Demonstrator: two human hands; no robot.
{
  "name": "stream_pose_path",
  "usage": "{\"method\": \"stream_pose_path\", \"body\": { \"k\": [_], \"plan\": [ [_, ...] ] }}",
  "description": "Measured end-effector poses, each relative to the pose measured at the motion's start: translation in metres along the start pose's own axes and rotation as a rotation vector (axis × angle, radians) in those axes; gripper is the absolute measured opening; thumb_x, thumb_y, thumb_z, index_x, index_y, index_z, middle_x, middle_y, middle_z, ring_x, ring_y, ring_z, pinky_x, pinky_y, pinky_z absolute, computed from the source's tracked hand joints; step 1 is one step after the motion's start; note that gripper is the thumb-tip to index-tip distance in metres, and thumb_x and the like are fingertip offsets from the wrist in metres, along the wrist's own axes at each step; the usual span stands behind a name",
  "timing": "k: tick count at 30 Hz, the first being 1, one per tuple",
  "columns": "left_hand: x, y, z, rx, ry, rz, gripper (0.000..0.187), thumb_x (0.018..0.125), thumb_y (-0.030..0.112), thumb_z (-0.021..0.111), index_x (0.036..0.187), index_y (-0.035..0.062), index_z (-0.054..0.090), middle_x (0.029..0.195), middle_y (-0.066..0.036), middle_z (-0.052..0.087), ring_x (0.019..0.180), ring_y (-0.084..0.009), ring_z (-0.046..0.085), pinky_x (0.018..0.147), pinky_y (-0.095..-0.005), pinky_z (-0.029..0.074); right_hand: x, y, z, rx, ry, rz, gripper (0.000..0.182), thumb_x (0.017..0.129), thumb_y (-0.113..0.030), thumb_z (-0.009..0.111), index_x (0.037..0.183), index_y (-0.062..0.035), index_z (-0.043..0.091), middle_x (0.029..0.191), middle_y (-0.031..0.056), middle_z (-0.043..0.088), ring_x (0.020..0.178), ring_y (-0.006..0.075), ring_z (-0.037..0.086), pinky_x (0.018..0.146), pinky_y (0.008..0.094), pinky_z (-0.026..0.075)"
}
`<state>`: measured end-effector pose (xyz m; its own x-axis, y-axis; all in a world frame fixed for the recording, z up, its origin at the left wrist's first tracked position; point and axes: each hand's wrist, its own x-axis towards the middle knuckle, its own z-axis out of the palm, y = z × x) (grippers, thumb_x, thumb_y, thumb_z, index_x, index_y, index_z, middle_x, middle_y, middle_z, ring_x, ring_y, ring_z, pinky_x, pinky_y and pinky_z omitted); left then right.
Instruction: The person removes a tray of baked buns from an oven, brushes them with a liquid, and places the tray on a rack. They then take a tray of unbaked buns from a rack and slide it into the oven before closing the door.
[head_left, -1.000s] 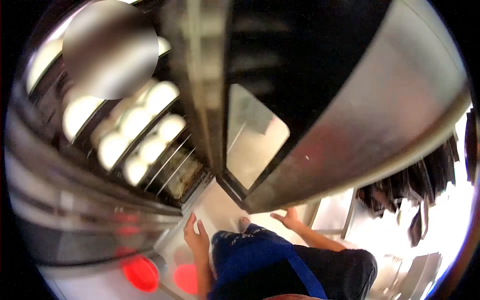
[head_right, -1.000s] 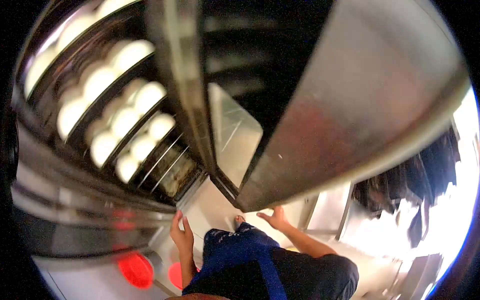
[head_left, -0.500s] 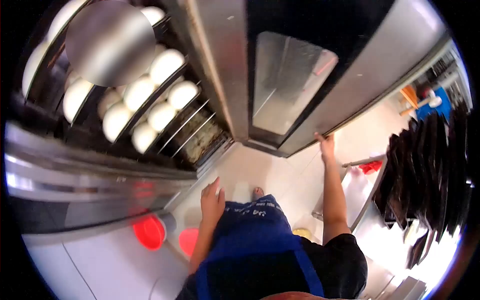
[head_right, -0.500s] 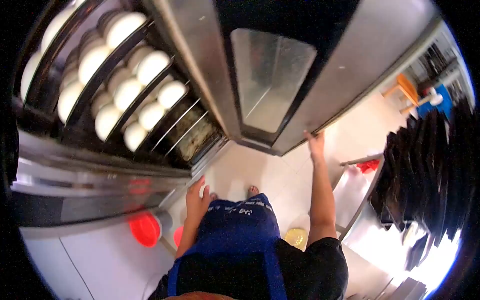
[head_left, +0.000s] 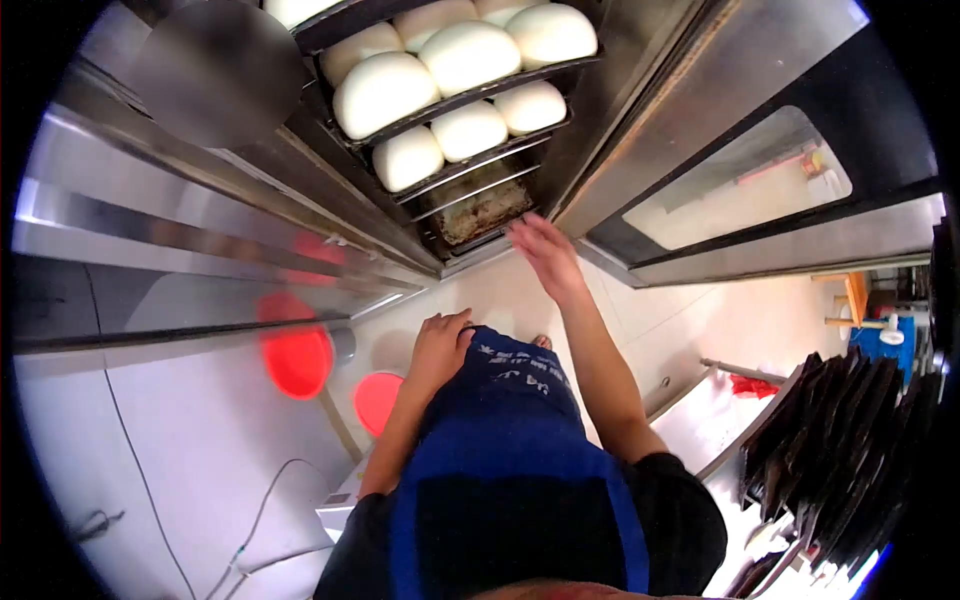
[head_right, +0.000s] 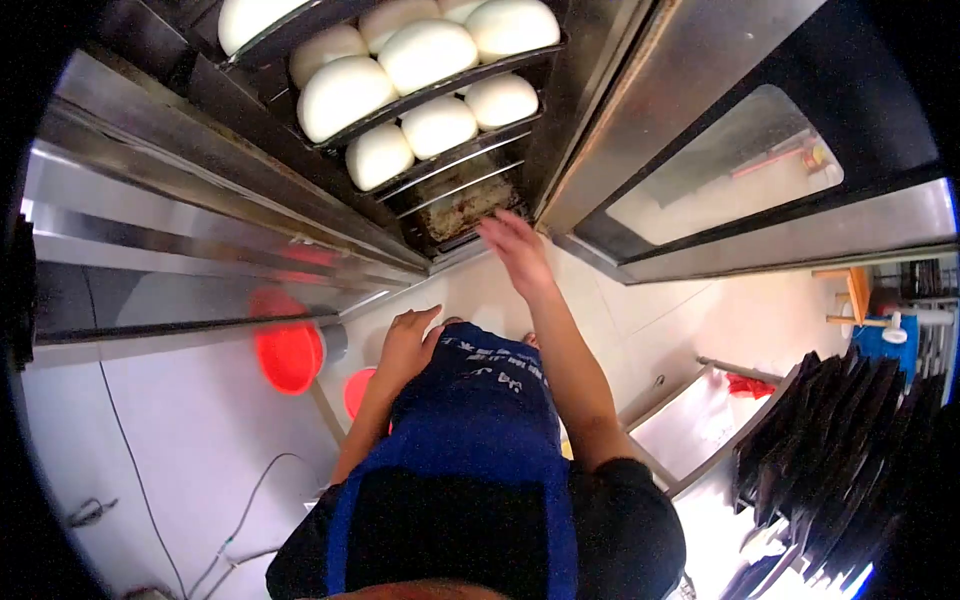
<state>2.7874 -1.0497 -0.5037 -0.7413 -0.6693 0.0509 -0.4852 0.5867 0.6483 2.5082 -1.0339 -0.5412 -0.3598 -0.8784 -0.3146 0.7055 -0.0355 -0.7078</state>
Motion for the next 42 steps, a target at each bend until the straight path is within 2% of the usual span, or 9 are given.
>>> {"method": "stream_pose_path", "body": {
  "k": [8,18,26,28,29,34,36,40,42],
  "plan": [
    [-0.043,-0.119,-0.055,-0.010,-0.082,-0.172,0.034,0.093,0.017,0.066,0.124,0.0017,0.066,0.113,-0.024,0.069,0.107,-0.0420,0.064,0.095,-0.0473,0.049,0.151,0.039,0.122,0.525,-0.168,0.147,0.038,0.089,-0.007,0.071,0.125,-0.0059,0.060,0.120,0.0087,0.064,0.110,0.0260,0.061,0.100,0.0468,0.046],
    [-0.010,-0.168,-0.081,-0.036,-0.235,0.115,0.034,0.096,0.016,0.065,0.126,0.0001,0.065,0.116,-0.024,0.070,0.107,-0.0383,0.068,0.096,-0.0439,0.052,0.120,0.051,0.126,0.354,0.391,-0.003,0.012,0.068,0.000,0.066,0.072,-0.0101,0.062,0.073,0.0063,0.061,0.064,0.0233,0.053,0.062,0.0407,0.045],
    [0.047,-0.156,-0.018,-1.113,-0.444,-0.412,0.042,0.102,0.019,0.054,0.137,-0.0042,0.052,0.132,-0.018,0.065,0.118,-0.0319,0.065,0.105,-0.0423,0.049,-0.024,0.080,0.062,0.526,0.324,-0.138,0.027,0.068,0.006,0.061,0.090,-0.0101,0.061,0.085,0.0010,0.061,0.082,0.0191,0.059,0.073,0.0378,0.050],
    [0.082,-0.223,0.018,-2.115,-0.690,-0.445,0.048,0.103,0.027,0.048,0.139,-0.0055,0.050,0.143,-0.017,0.057,0.129,-0.0333,0.057,0.111,-0.0499,0.044,-0.056,0.099,0.050,0.489,0.325,-0.174,0.019,0.069,0.005,0.060,0.083,-0.0081,0.062,0.081,0.0027,0.061,0.080,0.0185,0.059,0.079,0.0370,0.050],
    [0.096,-0.195,0.012,-1.883,-0.309,-0.705,0.055,0.102,0.035,0.048,0.145,0.0009,0.047,0.153,-0.015,0.047,0.141,-0.0354,0.045,0.116,-0.0583,0.036,-0.080,0.101,0.039,0.459,0.312,-0.182,0.017,0.066,0.002,0.062,0.080,-0.0074,0.062,0.079,0.0031,0.061,0.080,0.0196,0.059,0.082,0.0383,0.050],
    [0.103,-0.134,0.033,-1.776,-0.245,-0.440,0.062,0.105,0.047,0.041,0.151,0.0064,0.040,0.156,-0.016,0.041,0.140,-0.0359,0.044,0.118,-0.0585,0.035,-0.257,0.079,-0.013,0.406,0.381,-0.213,0.054,0.061,0.003,0.060,0.115,0.0074,0.064,0.115,0.0150,0.069,0.106,0.0258,0.064,0.100,0.0372,0.050],
    [0.065,-0.122,0.055,-1.414,-0.288,-0.316,0.065,0.105,0.052,0.041,0.152,0.0079,0.037,0.155,-0.015,0.042,0.140,-0.0347,0.045,0.116,-0.0582,0.037,-0.311,0.111,-0.067,0.401,0.352,-0.229,0.062,0.062,0.004,0.061,0.125,0.0077,0.061,0.119,0.0156,0.068,0.107,0.0248,0.064,0.099,0.0367,0.051],
    [-0.012,-0.083,0.102,-1.845,-0.654,-0.766,0.079,0.096,0.073,0.036,0.153,0.0184,0.040,0.158,-0.009,0.043,0.143,-0.0360,0.043,0.119,-0.0627,0.027,-0.456,0.089,-0.084,0.435,0.481,-0.254,0.081,0.061,0.007,0.059,0.142,0.0032,0.048,0.130,0.0169,0.062,0.118,0.0288,0.061,0.108,0.0405,0.048],
    [-0.027,-0.031,0.107,-1.796,-0.752,-0.600,0.080,0.096,0.073,0.036,0.154,0.0185,0.040,0.158,-0.009,0.043,0.143,-0.0358,0.042,0.119,-0.0631,0.027,-0.514,0.083,-0.086,0.467,0.591,-0.246,0.083,0.061,0.008,0.056,0.143,0.0036,0.046,0.135,0.0186,0.059,0.121,0.0309,0.060,0.108,0.0430,0.048]
  ]
}}
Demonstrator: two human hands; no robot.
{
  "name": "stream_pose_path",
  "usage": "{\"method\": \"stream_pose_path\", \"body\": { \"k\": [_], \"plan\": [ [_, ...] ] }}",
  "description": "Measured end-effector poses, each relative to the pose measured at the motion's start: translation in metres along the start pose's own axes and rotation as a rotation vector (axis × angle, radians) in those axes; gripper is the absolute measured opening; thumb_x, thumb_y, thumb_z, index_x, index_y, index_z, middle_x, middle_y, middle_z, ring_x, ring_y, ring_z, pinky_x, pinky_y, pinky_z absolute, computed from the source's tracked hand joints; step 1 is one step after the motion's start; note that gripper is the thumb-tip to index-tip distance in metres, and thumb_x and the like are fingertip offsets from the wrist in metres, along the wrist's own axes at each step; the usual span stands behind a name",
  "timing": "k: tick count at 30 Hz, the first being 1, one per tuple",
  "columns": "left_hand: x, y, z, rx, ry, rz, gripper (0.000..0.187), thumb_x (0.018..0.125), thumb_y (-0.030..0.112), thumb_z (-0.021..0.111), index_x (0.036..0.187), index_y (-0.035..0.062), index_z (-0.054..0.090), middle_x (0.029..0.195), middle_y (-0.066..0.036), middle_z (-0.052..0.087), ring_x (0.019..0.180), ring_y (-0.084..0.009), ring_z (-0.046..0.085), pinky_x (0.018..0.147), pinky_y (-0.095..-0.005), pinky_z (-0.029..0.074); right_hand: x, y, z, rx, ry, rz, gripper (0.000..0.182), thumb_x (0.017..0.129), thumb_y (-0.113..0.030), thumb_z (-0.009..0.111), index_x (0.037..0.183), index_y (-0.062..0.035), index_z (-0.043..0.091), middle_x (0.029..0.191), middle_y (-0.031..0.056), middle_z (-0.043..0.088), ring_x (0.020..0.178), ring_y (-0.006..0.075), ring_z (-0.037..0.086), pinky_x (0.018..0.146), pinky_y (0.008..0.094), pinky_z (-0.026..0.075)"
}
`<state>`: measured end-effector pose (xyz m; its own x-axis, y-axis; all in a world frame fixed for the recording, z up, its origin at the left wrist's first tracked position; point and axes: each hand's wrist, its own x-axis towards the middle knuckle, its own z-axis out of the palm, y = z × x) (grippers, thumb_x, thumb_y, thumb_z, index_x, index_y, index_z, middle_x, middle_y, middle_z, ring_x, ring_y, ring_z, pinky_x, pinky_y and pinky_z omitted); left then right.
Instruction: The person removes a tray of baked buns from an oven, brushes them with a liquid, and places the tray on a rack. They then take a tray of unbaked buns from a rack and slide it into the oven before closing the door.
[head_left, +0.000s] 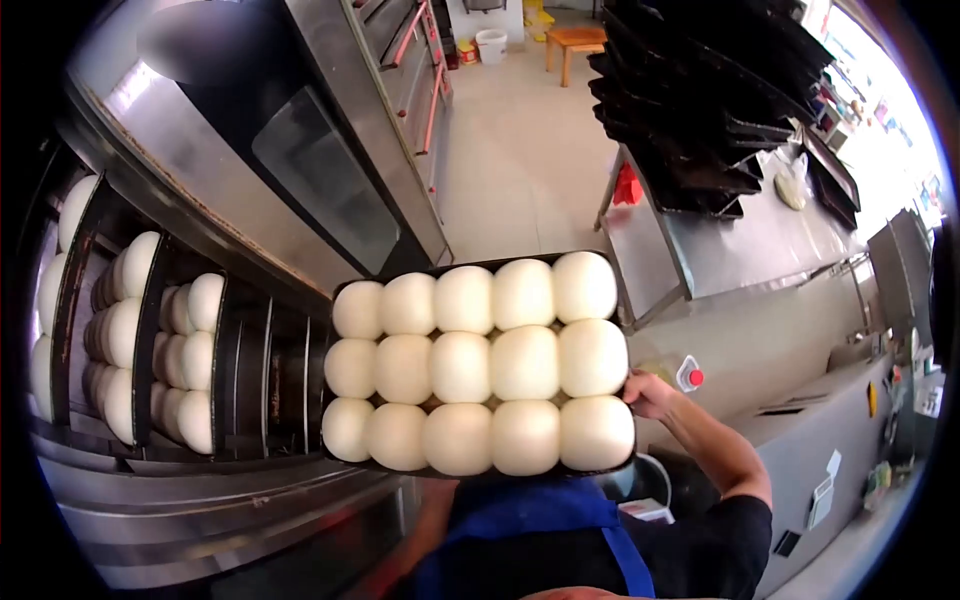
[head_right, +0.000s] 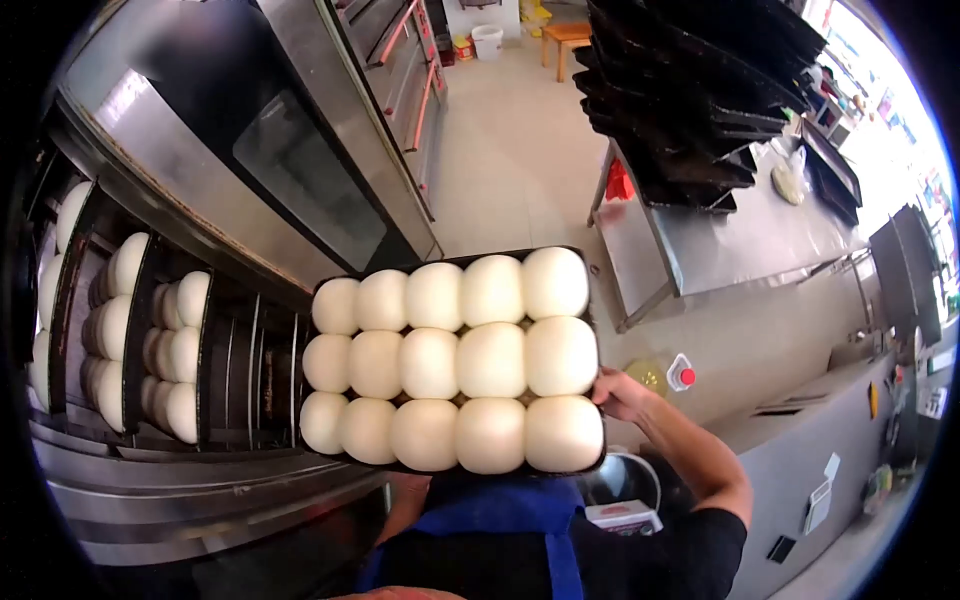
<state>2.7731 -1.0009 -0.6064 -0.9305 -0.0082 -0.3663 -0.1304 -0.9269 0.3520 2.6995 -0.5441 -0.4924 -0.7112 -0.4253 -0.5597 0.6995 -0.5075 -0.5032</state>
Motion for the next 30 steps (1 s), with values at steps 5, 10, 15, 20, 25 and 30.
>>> {"method": "stream_pose_path", "body": {
  "k": [5,10,15,20,25,30],
  "plan": [
    [0.027,-0.061,0.104,0.276,-0.359,-0.078,0.084,0.093,0.075,0.040,0.155,0.0172,0.036,0.159,-0.011,0.039,0.146,-0.0343,0.037,0.119,-0.0622,0.028,-0.076,-0.029,-0.047,0.022,0.125,-0.079,0.077,0.059,0.008,0.057,0.135,0.0066,0.053,0.129,0.0191,0.063,0.117,0.0335,0.063,0.103,0.0424,0.052],
    [0.093,-0.075,0.194,1.132,-0.438,0.409,0.067,0.102,0.060,0.038,0.149,0.0121,0.042,0.147,-0.014,0.051,0.136,-0.0367,0.050,0.114,-0.0576,0.038,-0.071,-0.014,-0.052,0.157,0.186,-0.346,0.073,0.056,0.008,0.061,0.129,0.0062,0.058,0.125,0.0181,0.067,0.117,0.0345,0.064,0.102,0.0441,0.052],
    [0.199,-0.080,0.227,0.559,-0.481,0.270,0.067,0.103,0.058,0.039,0.148,0.0091,0.042,0.145,-0.014,0.053,0.126,-0.0363,0.058,0.106,-0.0557,0.048,0.000,0.000,-0.038,0.315,0.205,-0.383,0.071,0.060,0.009,0.061,0.131,0.0050,0.056,0.127,0.0163,0.065,0.119,0.0341,0.061,0.105,0.0444,0.048],
    [0.335,-0.066,0.251,0.080,-0.295,-0.148,0.063,0.104,0.056,0.039,0.143,0.0079,0.049,0.137,-0.015,0.060,0.121,-0.0357,0.062,0.104,-0.0529,0.051,0.107,-0.026,-0.014,0.406,0.185,-0.446,0.068,0.066,0.011,0.061,0.133,0.0043,0.054,0.129,0.0160,0.064,0.120,0.0333,0.060,0.104,0.0446,0.048],
    [0.482,-0.048,0.291,0.187,-0.322,-0.157,0.060,0.104,0.055,0.041,0.138,0.0076,0.053,0.128,-0.014,0.065,0.113,-0.0316,0.067,0.097,-0.0486,0.056,0.225,-0.092,0.013,0.481,0.226,-0.514,0.064,0.067,0.011,0.058,0.130,0.0045,0.055,0.127,0.0163,0.064,0.118,0.0340,0.060,0.104,0.0444,0.049],
    [0.610,-0.019,0.327,0.183,-0.273,-0.233,0.060,0.104,0.056,0.041,0.136,0.0075,0.055,0.126,-0.013,0.067,0.112,-0.0314,0.067,0.097,-0.0483,0.056,0.302,-0.177,0.046,0.428,0.301,-0.504,0.072,0.065,0.005,0.059,0.137,0.0015,0.053,0.133,0.0150,0.062,0.125,0.0346,0.055,0.111,0.0456,0.042]
  ]
}}
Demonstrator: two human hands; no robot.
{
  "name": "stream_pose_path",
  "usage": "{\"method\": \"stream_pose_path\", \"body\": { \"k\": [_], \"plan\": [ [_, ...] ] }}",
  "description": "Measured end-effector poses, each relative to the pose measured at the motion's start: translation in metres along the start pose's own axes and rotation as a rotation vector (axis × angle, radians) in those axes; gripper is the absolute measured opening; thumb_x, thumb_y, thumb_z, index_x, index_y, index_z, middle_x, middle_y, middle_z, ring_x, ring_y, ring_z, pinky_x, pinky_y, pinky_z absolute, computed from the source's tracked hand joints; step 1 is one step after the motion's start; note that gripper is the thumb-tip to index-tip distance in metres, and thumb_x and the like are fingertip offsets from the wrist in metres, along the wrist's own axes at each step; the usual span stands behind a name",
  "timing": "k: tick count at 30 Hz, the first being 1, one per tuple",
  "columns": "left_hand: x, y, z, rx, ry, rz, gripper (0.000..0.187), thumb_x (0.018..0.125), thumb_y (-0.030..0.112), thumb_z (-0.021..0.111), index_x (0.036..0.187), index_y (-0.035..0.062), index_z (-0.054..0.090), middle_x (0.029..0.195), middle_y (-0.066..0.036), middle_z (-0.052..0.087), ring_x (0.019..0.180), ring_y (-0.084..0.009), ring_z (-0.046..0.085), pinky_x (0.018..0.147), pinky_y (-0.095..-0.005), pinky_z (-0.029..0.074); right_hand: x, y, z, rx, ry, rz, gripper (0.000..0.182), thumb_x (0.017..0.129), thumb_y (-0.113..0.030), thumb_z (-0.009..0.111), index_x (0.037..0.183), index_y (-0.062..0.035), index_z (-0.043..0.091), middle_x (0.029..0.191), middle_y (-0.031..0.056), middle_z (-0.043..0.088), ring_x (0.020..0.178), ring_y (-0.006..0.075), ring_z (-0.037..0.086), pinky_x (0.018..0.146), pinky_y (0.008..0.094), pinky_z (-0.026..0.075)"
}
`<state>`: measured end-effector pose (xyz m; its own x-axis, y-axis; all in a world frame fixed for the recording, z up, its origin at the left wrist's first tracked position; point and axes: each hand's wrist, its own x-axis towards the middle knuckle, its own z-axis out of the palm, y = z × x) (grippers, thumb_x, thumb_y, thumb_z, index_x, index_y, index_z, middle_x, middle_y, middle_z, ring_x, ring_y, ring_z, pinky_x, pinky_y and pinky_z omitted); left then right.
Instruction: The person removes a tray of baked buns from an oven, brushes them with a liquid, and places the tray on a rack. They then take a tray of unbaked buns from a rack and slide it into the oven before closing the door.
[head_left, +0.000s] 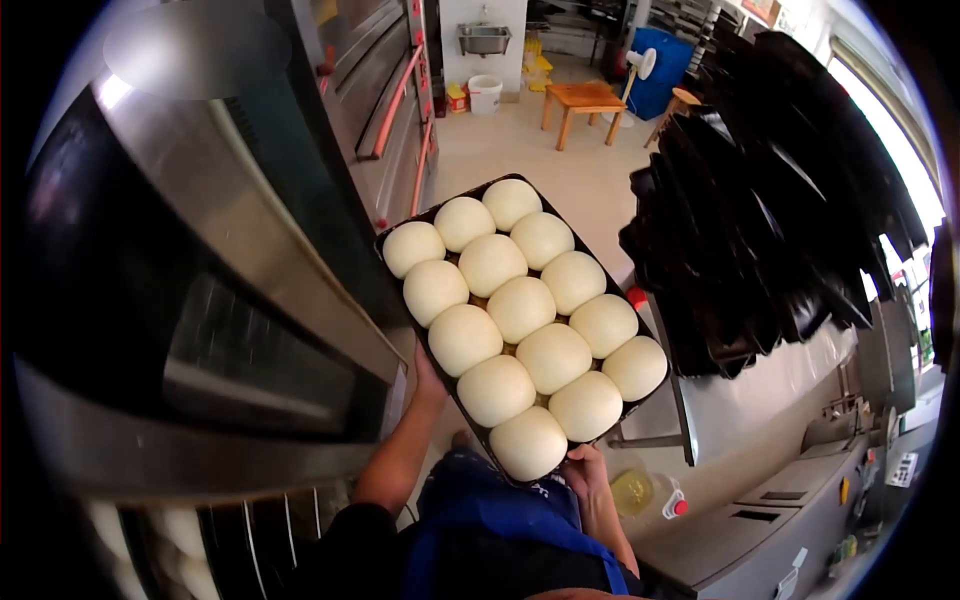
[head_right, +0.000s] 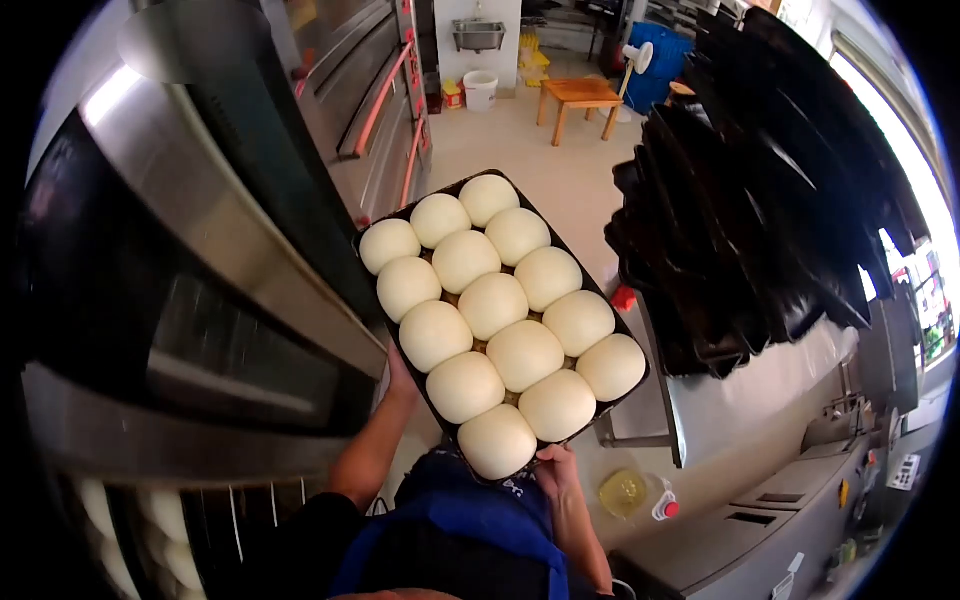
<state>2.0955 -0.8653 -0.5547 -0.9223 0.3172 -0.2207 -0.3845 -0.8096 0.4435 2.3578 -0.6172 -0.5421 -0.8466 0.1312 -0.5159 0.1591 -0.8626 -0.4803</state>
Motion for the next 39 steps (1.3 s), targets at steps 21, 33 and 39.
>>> {"method": "stream_pose_path", "body": {
  "k": [21,33,39],
  "plan": [
    [0.575,0.165,0.196,0.242,-0.048,0.171,0.084,0.097,0.076,0.032,0.149,0.0116,0.042,0.136,-0.010,0.060,0.119,-0.0278,0.062,0.101,-0.0447,0.053,0.501,-0.210,0.298,0.170,-0.047,-0.013,0.078,0.065,0.003,0.062,0.141,0.0018,0.047,0.135,0.0161,0.060,0.124,0.0353,0.056,0.109,0.0490,0.043],
    [0.887,0.219,0.289,-0.032,-0.247,0.109,0.083,0.095,0.077,0.037,0.151,0.0147,0.042,0.142,-0.011,0.057,0.124,-0.0325,0.060,0.103,-0.0536,0.051,0.748,-0.387,0.460,0.102,-0.109,-0.353,0.081,0.058,-0.004,0.055,0.137,0.0100,0.050,0.131,0.0237,0.062,0.121,0.0384,0.061,0.105,0.0451,0.051],
    [1.003,0.286,0.315,-0.363,-0.702,-0.189,0.088,0.095,0.077,0.035,0.153,0.0108,0.040,0.147,-0.012,0.054,0.127,-0.0307,0.058,0.102,-0.0466,0.050,0.859,-0.478,0.508,0.155,-0.318,-0.324,0.075,0.063,-0.008,0.055,0.135,0.0100,0.050,0.127,0.0239,0.064,0.111,0.0380,0.066,0.097,0.0473,0.057]
  ]
}}
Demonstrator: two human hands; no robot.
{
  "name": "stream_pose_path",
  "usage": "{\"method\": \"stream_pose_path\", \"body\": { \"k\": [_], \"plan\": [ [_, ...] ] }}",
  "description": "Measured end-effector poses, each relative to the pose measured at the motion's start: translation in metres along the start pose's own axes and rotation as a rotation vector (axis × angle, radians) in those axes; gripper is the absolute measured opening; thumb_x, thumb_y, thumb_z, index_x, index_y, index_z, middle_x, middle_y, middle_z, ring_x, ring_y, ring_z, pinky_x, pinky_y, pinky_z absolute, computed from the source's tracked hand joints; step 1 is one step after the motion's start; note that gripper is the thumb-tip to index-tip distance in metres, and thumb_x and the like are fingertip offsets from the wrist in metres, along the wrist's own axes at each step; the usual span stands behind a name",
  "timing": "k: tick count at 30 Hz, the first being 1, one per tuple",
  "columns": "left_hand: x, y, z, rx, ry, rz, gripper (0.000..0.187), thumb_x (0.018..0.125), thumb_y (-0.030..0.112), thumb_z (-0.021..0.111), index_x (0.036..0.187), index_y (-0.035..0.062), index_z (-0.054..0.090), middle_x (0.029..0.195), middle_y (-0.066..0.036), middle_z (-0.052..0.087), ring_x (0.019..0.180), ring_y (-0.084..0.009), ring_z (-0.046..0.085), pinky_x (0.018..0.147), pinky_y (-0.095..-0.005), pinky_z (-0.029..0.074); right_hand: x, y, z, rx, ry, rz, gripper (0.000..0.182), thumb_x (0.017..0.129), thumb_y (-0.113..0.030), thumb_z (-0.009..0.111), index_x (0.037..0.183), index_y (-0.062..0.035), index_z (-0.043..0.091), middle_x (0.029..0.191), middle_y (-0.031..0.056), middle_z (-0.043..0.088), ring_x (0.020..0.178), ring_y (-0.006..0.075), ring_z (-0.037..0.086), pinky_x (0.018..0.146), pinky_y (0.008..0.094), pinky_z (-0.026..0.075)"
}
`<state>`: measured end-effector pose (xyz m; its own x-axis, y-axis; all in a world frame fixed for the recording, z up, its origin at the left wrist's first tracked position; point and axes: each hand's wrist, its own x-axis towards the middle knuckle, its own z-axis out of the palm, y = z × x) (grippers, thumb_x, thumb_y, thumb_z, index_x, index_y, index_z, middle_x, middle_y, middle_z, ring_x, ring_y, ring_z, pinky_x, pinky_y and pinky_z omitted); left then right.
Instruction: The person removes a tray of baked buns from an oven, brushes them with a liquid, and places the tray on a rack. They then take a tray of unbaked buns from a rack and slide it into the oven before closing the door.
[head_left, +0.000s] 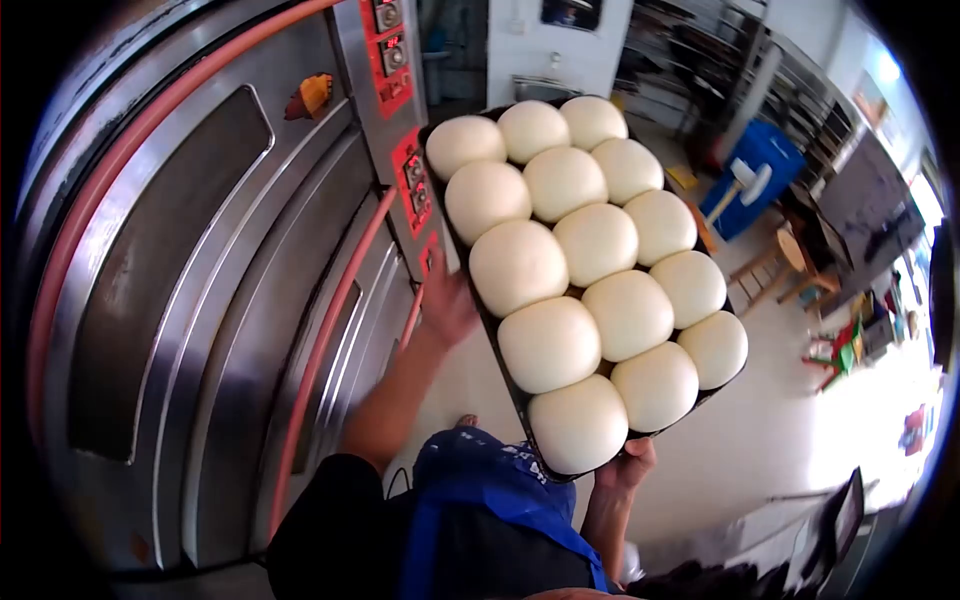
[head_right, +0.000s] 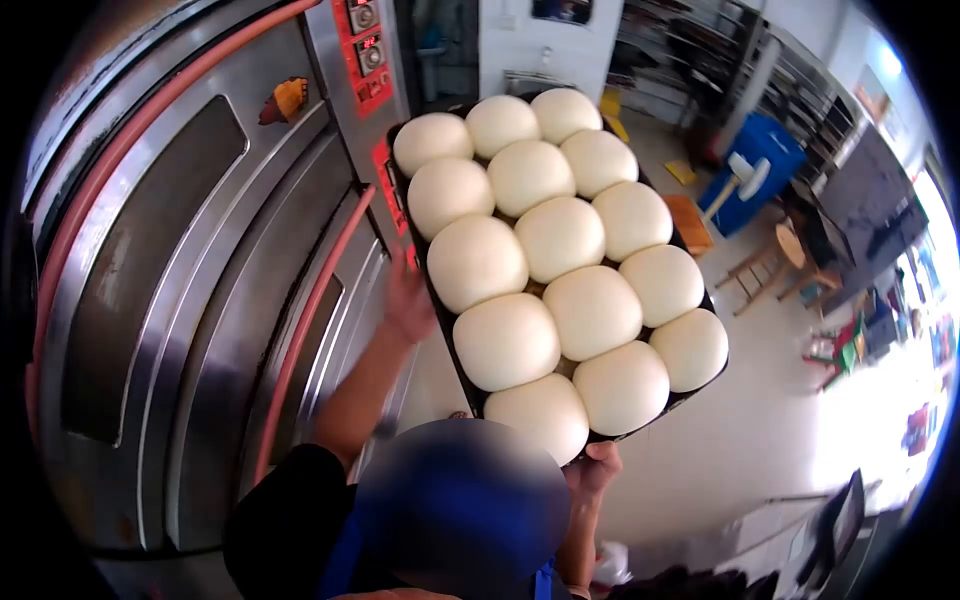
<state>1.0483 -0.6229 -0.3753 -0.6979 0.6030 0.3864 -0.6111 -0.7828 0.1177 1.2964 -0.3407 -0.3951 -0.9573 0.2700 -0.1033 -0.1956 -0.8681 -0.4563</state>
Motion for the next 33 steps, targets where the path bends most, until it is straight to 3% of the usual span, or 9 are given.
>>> {"method": "stream_pose_path", "body": {
  "k": [1,4,6,10,12,14,17,24,33],
  "plan": [
    [0.012,0.029,-0.011,0.514,0.552,0.209,0.090,0.095,0.079,0.032,0.154,0.0109,0.039,0.152,-0.012,0.049,0.132,-0.0275,0.053,0.103,-0.0418,0.048,0.024,-0.007,0.007,-0.007,-0.027,0.035,0.075,0.063,-0.008,0.055,0.135,0.0100,0.050,0.127,0.0239,0.064,0.111,0.0380,0.066,0.097,0.0473,0.057],
    [0.021,0.072,0.089,1.526,0.485,1.008,0.078,0.100,0.063,0.048,0.152,0.0076,0.036,0.155,-0.011,0.043,0.135,-0.0272,0.050,0.104,-0.0476,0.047,0.094,-0.038,0.027,0.002,-0.044,-0.019,0.075,0.062,-0.007,0.054,0.134,0.0119,0.049,0.120,0.0242,0.066,0.105,0.0377,0.068,0.093,0.0483,0.059],
    [0.003,0.087,0.180,1.472,0.543,1.455,0.059,0.103,0.035,0.059,0.148,0.0046,0.034,0.128,-0.014,0.059,0.111,-0.0298,0.067,0.093,-0.0465,0.056,0.143,-0.072,0.020,-0.009,-0.134,0.052,0.076,0.062,-0.006,0.053,0.135,0.0120,0.048,0.119,0.0252,0.066,0.105,0.0385,0.068,0.092,0.0490,0.059],
    [-0.064,0.123,0.336,1.084,0.729,1.757,0.075,0.100,0.043,0.063,0.149,-0.0043,0.029,0.148,-0.025,0.037,0.125,-0.0408,0.059,0.086,-0.0421,0.059,0.213,-0.132,0.035,0.000,-0.255,0.138,0.070,0.066,-0.007,0.049,0.133,0.0121,0.048,0.114,0.0271,0.066,0.100,0.0408,0.069,0.088,0.0518,0.061],
    [-0.117,0.166,0.393,0.965,0.340,1.466,0.075,0.104,0.047,0.053,0.145,-0.0122,0.032,0.093,-0.015,0.060,0.076,-0.0164,0.064,0.069,-0.0276,0.057,0.241,-0.155,0.049,0.016,-0.292,0.197,0.069,0.066,-0.008,0.048,0.132,0.0119,0.049,0.112,0.0269,0.067,0.098,0.0405,0.069,0.086,0.0520,0.061],
    [-0.144,0.184,0.416,0.892,0.262,1.167,0.037,0.104,0.029,0.051,0.103,-0.0081,0.057,0.062,-0.002,0.049,0.049,-0.0067,0.047,0.042,-0.0183,0.034,0.263,-0.169,0.059,0.111,-0.518,0.363,0.064,0.068,-0.009,0.047,0.129,0.0124,0.051,0.103,0.0256,0.068,0.090,0.0391,0.070,0.080,0.0511,0.063],
    [-0.107,0.130,0.381,1.047,0.321,1.386,0.038,0.105,0.033,0.051,0.080,0.0042,0.052,0.063,-0.001,0.049,0.037,-0.0053,0.038,0.032,-0.0211,0.027,0.284,-0.169,0.075,0.231,-0.566,0.454,0.061,0.070,-0.009,0.046,0.125,0.0137,0.053,0.095,0.0240,0.069,0.081,0.0375,0.071,0.073,0.0501,0.064],
    [-0.093,-0.049,0.244,1.069,0.359,1.072,0.039,0.110,0.032,0.044,0.079,0.0089,0.046,0.076,-0.002,0.051,0.036,-0.0056,0.035,0.029,-0.0216,0.029,0.292,-0.161,0.074,0.220,-0.684,0.663,0.063,0.070,-0.010,0.046,0.130,0.0111,0.051,0.105,0.0244,0.068,0.093,0.0388,0.070,0.082,0.0545,0.062],
    [-0.122,-0.099,0.120,0.674,0.318,1.206,0.030,0.107,0.022,0.048,0.081,0.0056,0.047,0.084,-0.004,0.050,0.041,-0.0053,0.035,0.030,-0.0206,0.026,0.269,-0.125,0.066,0.198,-0.566,0.755,0.076,0.067,-0.007,0.052,0.142,0.0074,0.044,0.131,0.0265,0.060,0.118,0.0422,0.062,0.104,0.0553,0.052]
  ]
}}
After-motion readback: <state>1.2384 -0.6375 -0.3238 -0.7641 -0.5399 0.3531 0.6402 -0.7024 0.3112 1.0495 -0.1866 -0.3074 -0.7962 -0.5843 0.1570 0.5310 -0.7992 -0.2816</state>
